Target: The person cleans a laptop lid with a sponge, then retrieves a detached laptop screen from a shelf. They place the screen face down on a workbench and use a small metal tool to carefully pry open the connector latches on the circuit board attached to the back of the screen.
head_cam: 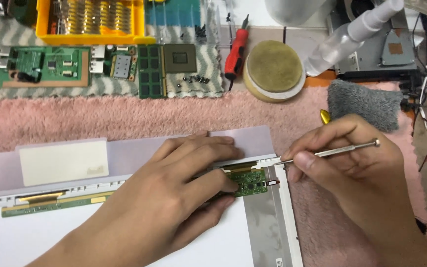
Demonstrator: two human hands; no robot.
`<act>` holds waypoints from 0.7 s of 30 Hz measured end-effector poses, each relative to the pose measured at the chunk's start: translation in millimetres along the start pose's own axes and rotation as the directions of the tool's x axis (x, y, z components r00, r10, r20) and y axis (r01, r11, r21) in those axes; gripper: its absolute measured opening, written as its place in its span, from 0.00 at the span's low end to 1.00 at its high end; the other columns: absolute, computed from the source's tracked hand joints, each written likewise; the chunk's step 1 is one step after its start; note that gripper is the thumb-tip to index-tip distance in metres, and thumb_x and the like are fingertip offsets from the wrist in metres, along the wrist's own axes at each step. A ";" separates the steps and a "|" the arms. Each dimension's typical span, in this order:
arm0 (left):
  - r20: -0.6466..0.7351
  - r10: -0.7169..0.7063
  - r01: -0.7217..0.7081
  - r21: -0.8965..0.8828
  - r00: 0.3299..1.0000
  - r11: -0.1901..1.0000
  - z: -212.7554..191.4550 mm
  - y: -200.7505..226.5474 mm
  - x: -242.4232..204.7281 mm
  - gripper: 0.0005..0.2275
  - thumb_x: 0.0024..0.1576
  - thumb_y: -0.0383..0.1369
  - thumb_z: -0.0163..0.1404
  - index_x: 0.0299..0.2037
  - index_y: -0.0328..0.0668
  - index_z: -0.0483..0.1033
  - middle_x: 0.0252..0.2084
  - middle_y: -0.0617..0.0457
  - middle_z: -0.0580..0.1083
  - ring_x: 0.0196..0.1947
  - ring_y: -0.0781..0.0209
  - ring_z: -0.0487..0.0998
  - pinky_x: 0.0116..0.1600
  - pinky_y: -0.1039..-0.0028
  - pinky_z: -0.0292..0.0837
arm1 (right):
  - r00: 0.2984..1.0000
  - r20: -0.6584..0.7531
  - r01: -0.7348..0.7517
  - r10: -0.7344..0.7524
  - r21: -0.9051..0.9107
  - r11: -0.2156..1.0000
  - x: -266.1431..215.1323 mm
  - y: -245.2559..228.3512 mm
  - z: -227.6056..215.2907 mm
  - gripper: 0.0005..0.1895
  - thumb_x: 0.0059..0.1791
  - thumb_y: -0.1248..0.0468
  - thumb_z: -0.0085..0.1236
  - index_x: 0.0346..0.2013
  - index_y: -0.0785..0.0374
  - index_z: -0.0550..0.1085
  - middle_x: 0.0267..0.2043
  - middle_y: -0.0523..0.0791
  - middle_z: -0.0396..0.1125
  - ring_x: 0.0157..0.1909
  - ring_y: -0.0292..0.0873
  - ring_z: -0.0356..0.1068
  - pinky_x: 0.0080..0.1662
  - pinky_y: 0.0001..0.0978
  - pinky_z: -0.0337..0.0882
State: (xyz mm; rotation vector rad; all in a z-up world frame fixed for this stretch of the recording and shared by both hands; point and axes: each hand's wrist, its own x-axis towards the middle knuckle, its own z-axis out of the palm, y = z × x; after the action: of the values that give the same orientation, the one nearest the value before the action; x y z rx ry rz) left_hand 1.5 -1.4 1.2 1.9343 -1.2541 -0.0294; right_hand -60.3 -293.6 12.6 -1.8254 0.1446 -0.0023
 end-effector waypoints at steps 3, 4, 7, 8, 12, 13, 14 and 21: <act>0.020 0.004 -0.004 0.009 1.000 1.000 0.7 -0.6 -0.2 0.08 0.72 0.34 0.54 0.54 0.38 0.79 0.66 0.40 0.77 0.73 0.38 0.77 0.74 0.48 0.68 | 0.994 -0.099 -0.042 0.044 0.020 0.999 0.1 -4.9 1.7 0.07 0.54 0.78 0.63 0.43 0.70 0.73 0.41 0.58 0.82 0.31 0.51 0.85 0.41 0.38 0.90; 0.013 0.008 -0.008 0.022 1.000 1.000 0.9 -0.4 -0.2 0.10 0.72 0.34 0.54 0.56 0.36 0.78 0.67 0.39 0.78 0.73 0.38 0.77 0.75 0.49 0.69 | 0.992 -0.124 -0.041 0.036 -0.042 0.998 -0.2 -9.8 3.4 0.05 0.56 0.77 0.61 0.45 0.72 0.75 0.41 0.57 0.82 0.32 0.50 0.85 0.42 0.36 0.90; 0.007 0.058 -0.058 0.149 0.998 0.987 -1.4 7.0 -0.4 0.10 0.74 0.32 0.53 0.58 0.32 0.77 0.68 0.35 0.77 0.73 0.32 0.77 0.75 0.43 0.68 | 0.980 -0.193 -0.062 0.038 -0.118 0.991 -1.4 -13.9 5.4 0.04 0.57 0.74 0.61 0.47 0.72 0.77 0.37 0.54 0.80 0.33 0.48 0.87 0.43 0.34 0.90; 0.003 0.097 -0.095 0.254 0.995 0.963 -3.2 10.3 -0.3 0.08 0.75 0.30 0.51 0.56 0.30 0.77 0.68 0.32 0.77 0.73 0.27 0.76 0.76 0.37 0.68 | 0.972 -0.228 -0.088 0.054 -0.141 0.986 -1.5 -14.1 5.6 0.05 0.57 0.73 0.63 0.47 0.71 0.77 0.33 0.53 0.80 0.33 0.46 0.87 0.43 0.34 0.90; 0.012 0.185 -0.174 0.400 0.983 0.900 -4.2 27.8 1.6 0.04 0.73 0.22 0.53 0.51 0.29 0.82 0.61 0.29 0.83 0.67 0.29 0.83 0.70 0.36 0.76 | 0.974 -0.229 -0.042 -0.001 -0.182 0.982 -4.2 -15.1 5.0 0.06 0.56 0.72 0.65 0.47 0.69 0.79 0.33 0.52 0.82 0.31 0.43 0.87 0.39 0.29 0.90; 0.002 0.197 -0.176 0.459 0.980 0.871 -3.7 30.3 2.7 0.03 0.74 0.24 0.55 0.48 0.35 0.82 0.59 0.36 0.84 0.68 0.32 0.84 0.71 0.38 0.76 | 0.978 -0.206 -0.015 -0.019 -0.158 0.987 -4.7 -13.8 4.4 0.06 0.55 0.73 0.65 0.47 0.70 0.79 0.33 0.52 0.82 0.32 0.43 0.86 0.39 0.29 0.88; -0.008 0.210 -0.176 0.516 0.978 0.838 -3.4 32.7 3.8 0.05 0.74 0.26 0.56 0.44 0.40 0.81 0.56 0.42 0.86 0.70 0.35 0.84 0.71 0.39 0.76 | 0.982 -0.184 0.012 -0.037 -0.134 0.991 -5.1 -12.5 3.8 0.06 0.55 0.73 0.65 0.47 0.70 0.79 0.33 0.52 0.81 0.32 0.43 0.85 0.39 0.29 0.86; 0.115 0.247 -0.269 0.555 0.962 0.787 1.4 22.9 -9.9 0.04 0.74 0.27 0.56 0.53 0.41 0.84 0.63 0.42 0.86 0.66 0.44 0.89 0.50 0.65 0.80 | 0.991 -0.011 0.128 -0.137 -0.288 0.949 -3.0 -11.8 -11.8 0.09 0.54 0.69 0.62 0.49 0.63 0.81 0.38 0.46 0.84 0.34 0.37 0.88 0.32 0.21 0.87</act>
State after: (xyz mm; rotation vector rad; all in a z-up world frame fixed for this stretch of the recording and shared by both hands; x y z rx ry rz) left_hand -21.3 1.4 11.0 2.2328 -1.6824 0.5108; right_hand -63.0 -301.7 27.3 -2.1233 0.0448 -0.1097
